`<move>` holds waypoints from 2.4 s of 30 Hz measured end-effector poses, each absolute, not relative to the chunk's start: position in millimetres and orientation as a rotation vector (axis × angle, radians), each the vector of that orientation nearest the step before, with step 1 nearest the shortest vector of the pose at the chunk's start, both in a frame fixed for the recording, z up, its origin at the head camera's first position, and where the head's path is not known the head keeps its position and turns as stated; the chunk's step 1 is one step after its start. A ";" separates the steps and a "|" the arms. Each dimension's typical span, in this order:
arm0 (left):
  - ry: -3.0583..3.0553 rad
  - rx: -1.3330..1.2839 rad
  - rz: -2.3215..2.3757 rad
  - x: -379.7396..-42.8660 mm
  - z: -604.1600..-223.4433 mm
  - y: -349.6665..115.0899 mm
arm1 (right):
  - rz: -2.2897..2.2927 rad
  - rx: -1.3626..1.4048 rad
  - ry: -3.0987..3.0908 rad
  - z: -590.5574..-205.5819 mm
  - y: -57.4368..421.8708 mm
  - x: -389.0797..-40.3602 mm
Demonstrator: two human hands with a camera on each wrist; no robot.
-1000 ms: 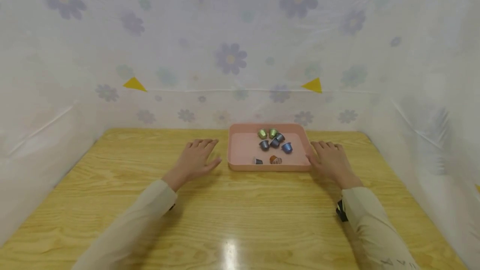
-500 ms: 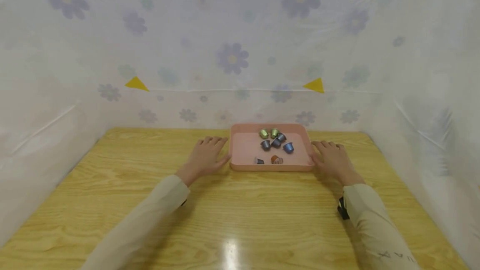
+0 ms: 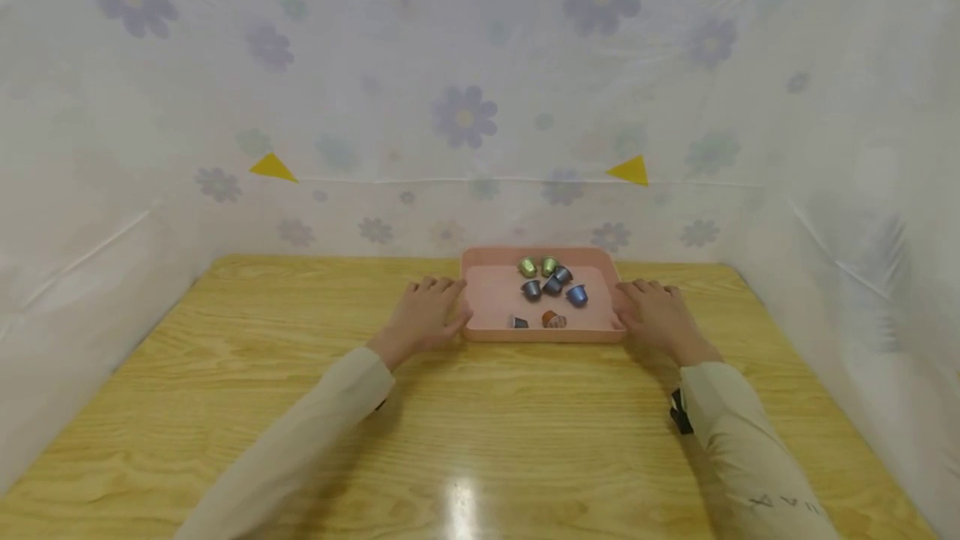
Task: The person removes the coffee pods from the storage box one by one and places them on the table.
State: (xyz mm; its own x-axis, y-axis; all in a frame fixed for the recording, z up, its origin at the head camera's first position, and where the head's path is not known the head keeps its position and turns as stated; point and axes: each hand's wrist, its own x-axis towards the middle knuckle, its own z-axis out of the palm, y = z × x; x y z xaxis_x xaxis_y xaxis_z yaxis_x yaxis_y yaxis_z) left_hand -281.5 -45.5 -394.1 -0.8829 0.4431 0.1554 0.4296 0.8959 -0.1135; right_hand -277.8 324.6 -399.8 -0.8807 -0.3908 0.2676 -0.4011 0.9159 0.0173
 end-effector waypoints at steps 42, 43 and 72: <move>-2.922 -0.721 0.012 -281.8 -396.4 -50.2 | 0.115 0.608 -2.855 -404.5 322.5 -276.3; -2.924 -0.723 0.009 -281.6 -396.4 -50.8 | 0.120 0.608 -2.858 -404.7 322.1 -276.1; -2.921 -0.741 0.003 -268.2 -387.9 -62.0 | 0.058 0.722 -2.772 -401.3 313.7 -268.3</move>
State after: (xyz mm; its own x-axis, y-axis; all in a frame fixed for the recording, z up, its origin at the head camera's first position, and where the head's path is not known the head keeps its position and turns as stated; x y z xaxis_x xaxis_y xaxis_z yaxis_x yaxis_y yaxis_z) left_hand -268.2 -62.0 -387.9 -0.8714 0.4748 0.1231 0.4745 0.8796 -0.0334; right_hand -268.3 313.7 -401.3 -0.8374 -0.4729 0.2742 -0.4839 0.8746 0.0305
